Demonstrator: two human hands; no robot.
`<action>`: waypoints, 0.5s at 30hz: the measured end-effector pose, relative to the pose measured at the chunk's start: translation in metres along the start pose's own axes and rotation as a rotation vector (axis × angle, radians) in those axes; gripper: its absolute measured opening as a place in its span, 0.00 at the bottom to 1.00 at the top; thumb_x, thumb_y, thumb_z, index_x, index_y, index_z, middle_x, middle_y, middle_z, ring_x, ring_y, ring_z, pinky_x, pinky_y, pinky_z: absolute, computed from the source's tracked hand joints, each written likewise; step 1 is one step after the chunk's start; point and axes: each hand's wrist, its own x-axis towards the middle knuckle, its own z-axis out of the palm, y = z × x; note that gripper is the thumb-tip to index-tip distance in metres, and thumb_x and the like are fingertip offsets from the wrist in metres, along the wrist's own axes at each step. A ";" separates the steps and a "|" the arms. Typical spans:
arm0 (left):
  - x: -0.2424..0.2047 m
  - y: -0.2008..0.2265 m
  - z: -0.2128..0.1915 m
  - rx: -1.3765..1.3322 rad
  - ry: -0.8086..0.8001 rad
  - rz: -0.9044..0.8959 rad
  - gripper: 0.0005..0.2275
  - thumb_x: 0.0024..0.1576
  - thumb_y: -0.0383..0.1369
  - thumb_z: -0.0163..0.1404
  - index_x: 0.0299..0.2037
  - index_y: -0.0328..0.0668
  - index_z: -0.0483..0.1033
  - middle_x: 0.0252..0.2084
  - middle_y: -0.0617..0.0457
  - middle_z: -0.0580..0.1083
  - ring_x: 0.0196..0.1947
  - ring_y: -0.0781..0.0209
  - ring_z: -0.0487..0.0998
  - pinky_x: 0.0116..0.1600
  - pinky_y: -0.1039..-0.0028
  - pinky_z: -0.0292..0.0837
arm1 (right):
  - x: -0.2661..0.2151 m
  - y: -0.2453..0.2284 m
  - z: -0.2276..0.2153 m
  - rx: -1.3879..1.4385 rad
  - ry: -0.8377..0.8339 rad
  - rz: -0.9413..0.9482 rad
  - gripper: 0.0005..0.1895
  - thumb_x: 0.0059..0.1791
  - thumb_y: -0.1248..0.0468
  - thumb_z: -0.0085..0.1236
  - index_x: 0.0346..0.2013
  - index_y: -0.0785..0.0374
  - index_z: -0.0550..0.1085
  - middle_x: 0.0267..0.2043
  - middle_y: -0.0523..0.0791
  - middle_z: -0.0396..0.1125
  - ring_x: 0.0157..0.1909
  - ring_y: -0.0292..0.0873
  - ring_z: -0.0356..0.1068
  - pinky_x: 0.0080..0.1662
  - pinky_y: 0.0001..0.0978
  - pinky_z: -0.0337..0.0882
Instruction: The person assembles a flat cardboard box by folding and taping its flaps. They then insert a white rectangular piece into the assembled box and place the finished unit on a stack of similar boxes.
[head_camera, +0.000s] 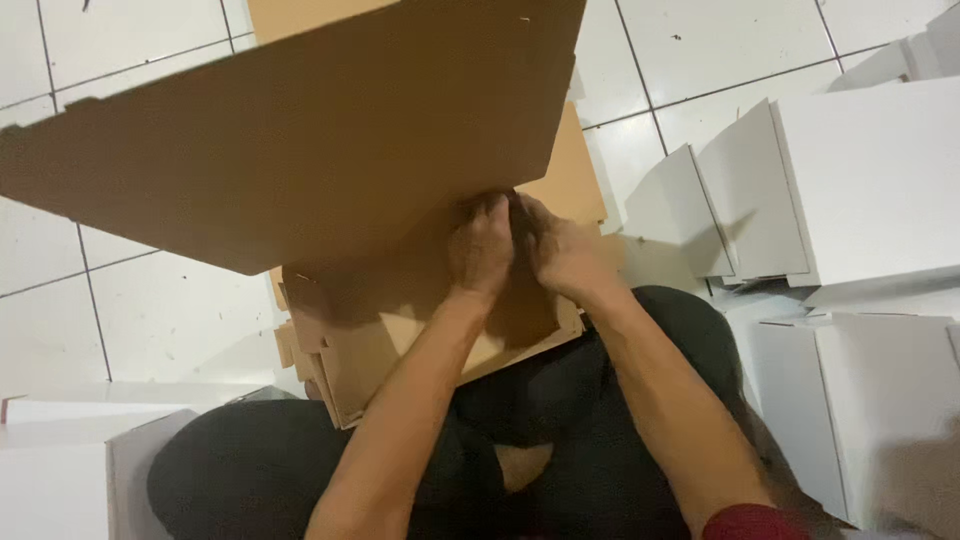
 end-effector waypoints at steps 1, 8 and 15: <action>-0.001 -0.007 0.006 0.164 0.123 0.116 0.05 0.54 0.31 0.40 0.37 0.46 0.69 0.26 0.51 0.72 0.24 0.57 0.77 0.27 0.69 0.73 | -0.005 -0.003 -0.001 -0.037 0.000 0.000 0.21 0.46 0.62 0.35 0.54 0.60 0.61 0.31 0.59 0.67 0.33 0.66 0.69 0.34 0.53 0.68; 0.008 0.023 -0.051 -0.811 -0.314 -0.715 0.28 0.53 0.52 0.32 0.46 0.34 0.73 0.50 0.39 0.71 0.55 0.41 0.67 0.58 0.55 0.58 | -0.009 -0.041 -0.016 -0.005 -0.035 0.117 0.30 0.40 0.68 0.41 0.58 0.59 0.61 0.41 0.60 0.66 0.42 0.72 0.65 0.42 0.63 0.64; -0.077 -0.003 -0.143 -0.424 -0.406 -0.224 0.15 0.56 0.34 0.39 0.52 0.38 0.66 0.48 0.39 0.70 0.51 0.41 0.70 0.51 0.57 0.66 | -0.015 -0.050 -0.020 0.020 -0.190 0.266 0.57 0.26 0.84 0.51 0.66 0.51 0.48 0.51 0.59 0.62 0.54 0.70 0.58 0.51 0.62 0.62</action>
